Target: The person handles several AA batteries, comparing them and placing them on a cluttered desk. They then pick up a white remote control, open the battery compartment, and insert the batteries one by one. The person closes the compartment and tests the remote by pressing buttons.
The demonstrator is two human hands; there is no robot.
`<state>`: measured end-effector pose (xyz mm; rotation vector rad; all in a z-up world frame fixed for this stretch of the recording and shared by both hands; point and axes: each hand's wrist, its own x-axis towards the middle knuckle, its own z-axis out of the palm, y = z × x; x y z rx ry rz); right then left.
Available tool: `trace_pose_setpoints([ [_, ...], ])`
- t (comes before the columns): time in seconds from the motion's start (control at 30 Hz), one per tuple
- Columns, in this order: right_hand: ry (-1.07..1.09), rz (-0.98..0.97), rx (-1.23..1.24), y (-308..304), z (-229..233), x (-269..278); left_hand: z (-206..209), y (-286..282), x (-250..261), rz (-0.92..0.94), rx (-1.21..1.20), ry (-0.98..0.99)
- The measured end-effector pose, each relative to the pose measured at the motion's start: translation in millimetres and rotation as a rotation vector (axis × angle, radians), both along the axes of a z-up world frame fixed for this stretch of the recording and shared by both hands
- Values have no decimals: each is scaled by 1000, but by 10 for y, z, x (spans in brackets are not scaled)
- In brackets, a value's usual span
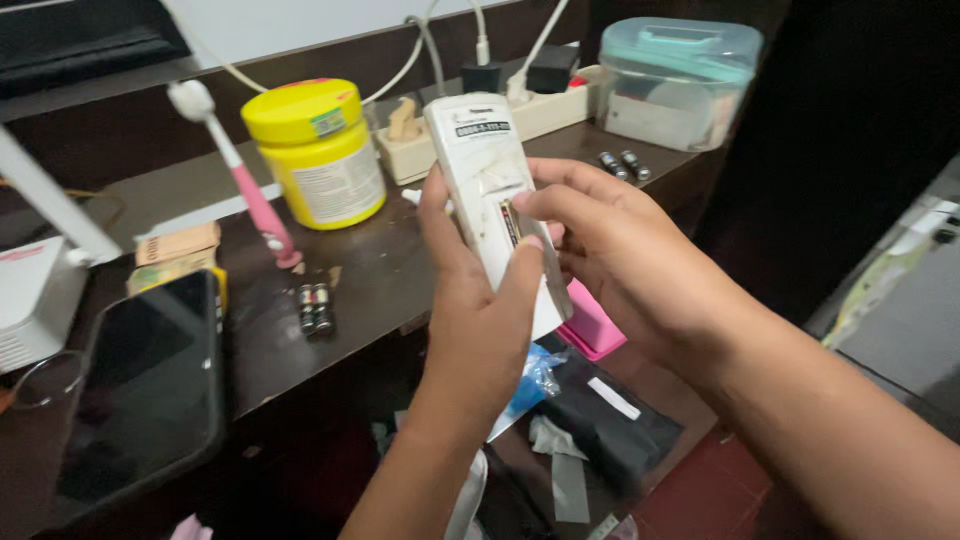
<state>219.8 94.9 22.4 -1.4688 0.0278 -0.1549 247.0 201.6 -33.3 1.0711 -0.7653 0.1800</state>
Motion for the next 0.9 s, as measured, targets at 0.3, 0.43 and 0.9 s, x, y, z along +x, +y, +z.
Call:
trace_pose_setpoints([
  [0.3,58,-74,96,-332,-50,-134,109,-309,-161,-199,80,50],
  [0.43,130,-92,132,-434,-49,-193,71,-435,-180,-164,52,-136],
  [0.9,34,-31,378,-543,-75,-246,-61,-576,-232,-67,133,-242],
])
